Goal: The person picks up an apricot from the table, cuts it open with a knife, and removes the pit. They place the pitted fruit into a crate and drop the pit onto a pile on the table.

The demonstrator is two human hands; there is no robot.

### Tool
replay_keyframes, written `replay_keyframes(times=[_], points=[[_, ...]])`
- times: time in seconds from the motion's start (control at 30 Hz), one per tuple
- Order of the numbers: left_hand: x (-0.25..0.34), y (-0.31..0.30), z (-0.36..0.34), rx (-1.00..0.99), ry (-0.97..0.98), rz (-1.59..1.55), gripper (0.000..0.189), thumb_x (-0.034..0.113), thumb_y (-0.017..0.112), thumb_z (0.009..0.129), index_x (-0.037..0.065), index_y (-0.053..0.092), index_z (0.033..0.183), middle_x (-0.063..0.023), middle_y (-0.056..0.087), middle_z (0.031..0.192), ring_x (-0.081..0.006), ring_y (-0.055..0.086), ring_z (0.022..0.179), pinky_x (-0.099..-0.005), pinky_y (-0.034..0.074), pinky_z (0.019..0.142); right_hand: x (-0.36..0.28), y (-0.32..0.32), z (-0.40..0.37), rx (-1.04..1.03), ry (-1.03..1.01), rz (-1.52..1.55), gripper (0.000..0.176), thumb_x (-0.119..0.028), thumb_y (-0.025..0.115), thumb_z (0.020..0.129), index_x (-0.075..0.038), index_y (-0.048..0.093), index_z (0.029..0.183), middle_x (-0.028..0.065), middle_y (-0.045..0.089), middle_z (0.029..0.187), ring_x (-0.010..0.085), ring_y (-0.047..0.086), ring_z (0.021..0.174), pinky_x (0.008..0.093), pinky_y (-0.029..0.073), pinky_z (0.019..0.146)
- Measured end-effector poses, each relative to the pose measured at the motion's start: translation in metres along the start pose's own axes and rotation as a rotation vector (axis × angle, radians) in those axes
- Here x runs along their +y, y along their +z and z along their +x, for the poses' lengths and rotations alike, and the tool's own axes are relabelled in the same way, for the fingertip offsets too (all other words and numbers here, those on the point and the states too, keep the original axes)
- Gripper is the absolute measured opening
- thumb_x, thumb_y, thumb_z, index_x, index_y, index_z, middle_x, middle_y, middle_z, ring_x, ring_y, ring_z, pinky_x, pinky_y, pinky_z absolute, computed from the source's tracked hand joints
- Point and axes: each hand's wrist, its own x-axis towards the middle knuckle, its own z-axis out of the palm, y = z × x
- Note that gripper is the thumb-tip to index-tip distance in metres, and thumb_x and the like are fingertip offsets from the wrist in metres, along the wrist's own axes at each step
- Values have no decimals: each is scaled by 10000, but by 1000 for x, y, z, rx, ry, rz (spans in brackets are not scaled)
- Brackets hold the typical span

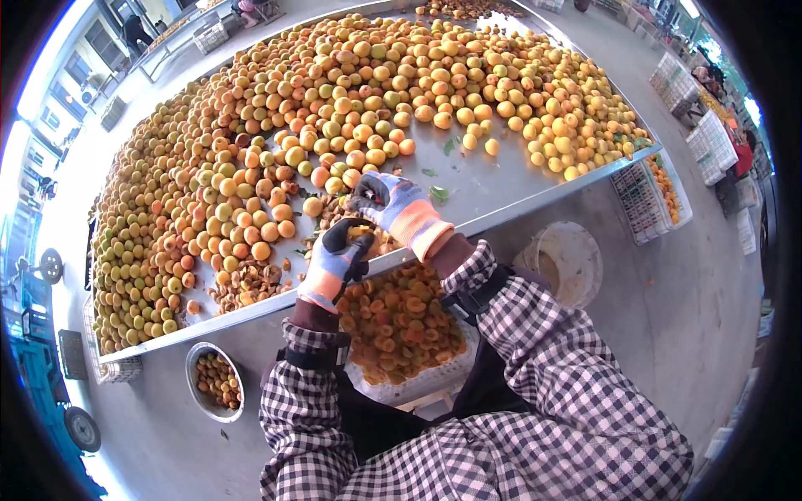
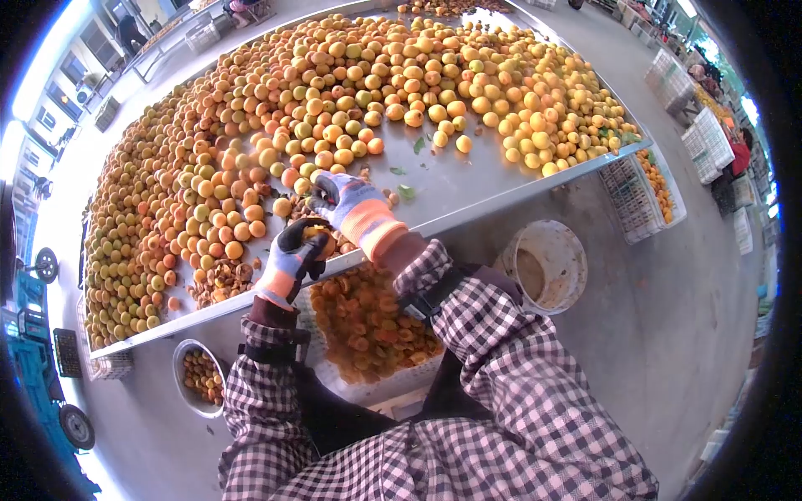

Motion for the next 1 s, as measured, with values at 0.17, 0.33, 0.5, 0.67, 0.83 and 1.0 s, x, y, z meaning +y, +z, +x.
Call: replay_keyframes(times=[0.17, 0.33, 0.5, 0.67, 0.83, 1.0], points=[[2, -10, -11, 37, 31, -276, 429, 322, 573, 921, -19, 507, 1173, -142, 633, 887, -220, 650, 653, -279, 525, 532, 6, -13, 5, 18, 63, -182, 171, -179, 692, 823, -68, 627, 935, 114, 646, 809, 243, 567, 675, 339, 474, 687], [4, -16, -22, 65, -20, -371, 392, 330, 505, 955, -15, 518, 1140, -177, 641, 933, -273, 666, 749, -330, 551, 605, 23, -7, 8, -31, 57, -146, 254, -311, 650, 836, -112, 607, 988, 126, 657, 834, 310, 628, 785, 377, 495, 715], [13, -18, -39, -185, -118, -177, 444, 300, 566, 926, -36, 508, 1212, -144, 635, 1025, -241, 674, 811, -311, 561, 571, 17, 4, 4, -110, -17, 7, 171, -162, 682, 821, -77, 627, 959, 78, 646, 854, 170, 586, 771, 299, 485, 721], [-26, -19, -39, -436, 390, 452, 385, 226, 570, 930, 23, 528, 1256, -101, 647, 1051, -179, 675, 704, -268, 541, 525, 22, 23, 13, -140, 0, 1, 145, -61, 674, 833, -16, 621, 961, 37, 632, 827, 64, 567, 765, 229, 483, 727], [17, -27, -56, -43, -59, 107, 354, 174, 590, 916, 24, 553, 1234, -104, 641, 1062, -138, 661, 662, -201, 484, 495, -16, 37, 27, -183, -118, -131, 257, -134, 705, 795, -59, 630, 1029, 123, 675, 914, 185, 655, 833, 296, 500, 757], [37, -65, -52, 534, 620, -5, 457, 299, 513, 930, 20, 498, 1292, -73, 556, 1215, -150, 541, 1030, -243, 419, 797, -15, 8, 45, 289, -198, 404, 271, -106, 637, 866, -56, 621, 1132, 37, 657, 888, 53, 579, 701, 219, 473, 596]])
